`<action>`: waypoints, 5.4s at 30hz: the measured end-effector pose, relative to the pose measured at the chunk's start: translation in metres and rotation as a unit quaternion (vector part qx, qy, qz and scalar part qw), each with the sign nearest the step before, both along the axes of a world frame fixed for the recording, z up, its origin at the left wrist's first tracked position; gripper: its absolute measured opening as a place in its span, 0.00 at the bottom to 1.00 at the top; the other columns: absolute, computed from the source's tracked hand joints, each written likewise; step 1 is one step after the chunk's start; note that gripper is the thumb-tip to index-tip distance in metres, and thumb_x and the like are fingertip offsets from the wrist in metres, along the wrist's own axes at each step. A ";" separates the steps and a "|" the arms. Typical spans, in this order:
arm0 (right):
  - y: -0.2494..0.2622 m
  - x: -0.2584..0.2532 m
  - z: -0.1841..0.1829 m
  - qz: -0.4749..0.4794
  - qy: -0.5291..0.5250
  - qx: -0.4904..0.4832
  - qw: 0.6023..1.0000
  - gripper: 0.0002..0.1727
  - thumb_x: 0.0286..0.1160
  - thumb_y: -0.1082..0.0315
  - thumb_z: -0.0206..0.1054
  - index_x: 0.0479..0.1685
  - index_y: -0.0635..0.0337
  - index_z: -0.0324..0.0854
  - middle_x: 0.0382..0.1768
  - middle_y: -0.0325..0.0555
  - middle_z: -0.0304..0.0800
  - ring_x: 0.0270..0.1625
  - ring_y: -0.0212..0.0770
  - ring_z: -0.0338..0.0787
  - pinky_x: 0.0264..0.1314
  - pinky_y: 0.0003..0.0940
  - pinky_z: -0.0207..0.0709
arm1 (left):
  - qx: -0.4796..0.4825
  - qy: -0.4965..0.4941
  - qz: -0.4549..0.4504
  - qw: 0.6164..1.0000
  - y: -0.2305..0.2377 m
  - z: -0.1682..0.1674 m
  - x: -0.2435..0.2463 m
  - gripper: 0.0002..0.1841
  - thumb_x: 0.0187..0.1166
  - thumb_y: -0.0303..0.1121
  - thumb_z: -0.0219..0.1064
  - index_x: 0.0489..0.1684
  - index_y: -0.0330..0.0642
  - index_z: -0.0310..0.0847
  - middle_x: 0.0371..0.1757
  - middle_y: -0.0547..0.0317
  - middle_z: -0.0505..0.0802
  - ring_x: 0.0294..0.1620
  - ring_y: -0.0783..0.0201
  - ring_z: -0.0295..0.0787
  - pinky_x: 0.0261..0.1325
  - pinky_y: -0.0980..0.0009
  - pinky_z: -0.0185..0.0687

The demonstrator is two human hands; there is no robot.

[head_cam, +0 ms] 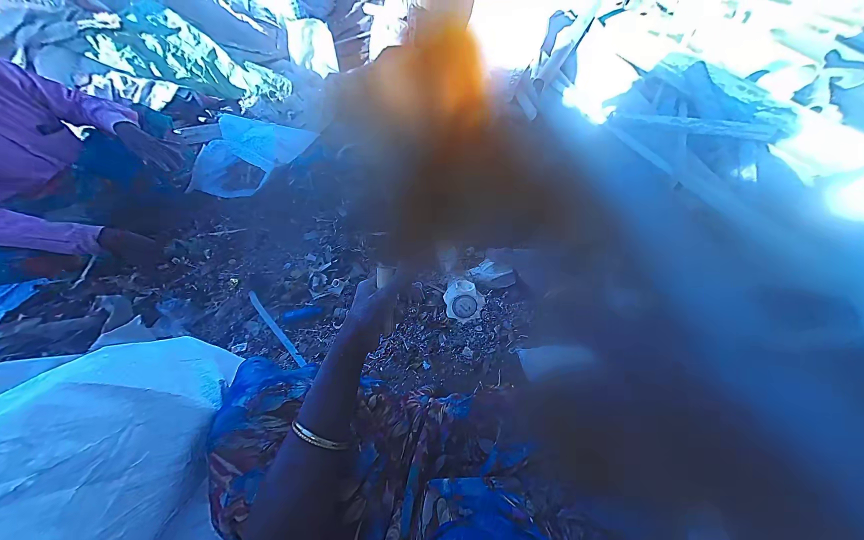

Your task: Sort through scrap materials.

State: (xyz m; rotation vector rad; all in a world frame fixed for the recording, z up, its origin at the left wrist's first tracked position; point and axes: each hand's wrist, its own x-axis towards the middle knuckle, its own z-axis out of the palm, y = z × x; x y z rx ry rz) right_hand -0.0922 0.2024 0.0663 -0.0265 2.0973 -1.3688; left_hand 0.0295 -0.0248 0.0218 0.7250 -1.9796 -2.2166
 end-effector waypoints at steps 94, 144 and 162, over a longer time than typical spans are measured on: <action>-0.019 0.022 -0.015 0.386 0.391 0.003 0.836 0.28 0.75 0.63 0.75 0.74 0.65 0.79 0.66 0.57 0.87 0.65 0.50 0.87 0.69 0.44 0.78 | 0.103 -0.042 0.105 0.988 0.000 -0.002 -0.009 0.16 0.91 0.49 0.54 0.52 0.45 0.78 0.32 0.61 0.89 0.26 0.71 0.86 0.29 0.75 0.83; -0.250 0.247 0.226 0.486 0.235 -0.272 0.797 0.20 0.91 0.52 0.57 0.35 0.58 0.77 0.17 0.34 0.74 0.14 0.23 0.74 0.14 0.15 0.67 | 0.202 0.249 0.259 0.911 -0.035 0.050 0.028 0.18 0.90 0.33 0.58 0.65 0.24 0.70 0.34 0.51 0.84 0.19 0.70 0.78 0.24 0.75 0.80; -0.183 0.101 0.065 0.361 0.341 0.015 0.868 0.29 0.85 0.59 0.65 0.82 0.59 0.68 0.65 0.58 0.84 0.63 0.49 0.84 0.68 0.52 0.74 | 0.262 0.256 0.315 0.876 -0.032 0.078 0.058 0.31 0.95 0.55 0.34 0.71 0.37 0.70 0.50 0.51 0.84 0.45 0.64 0.82 0.50 0.67 0.81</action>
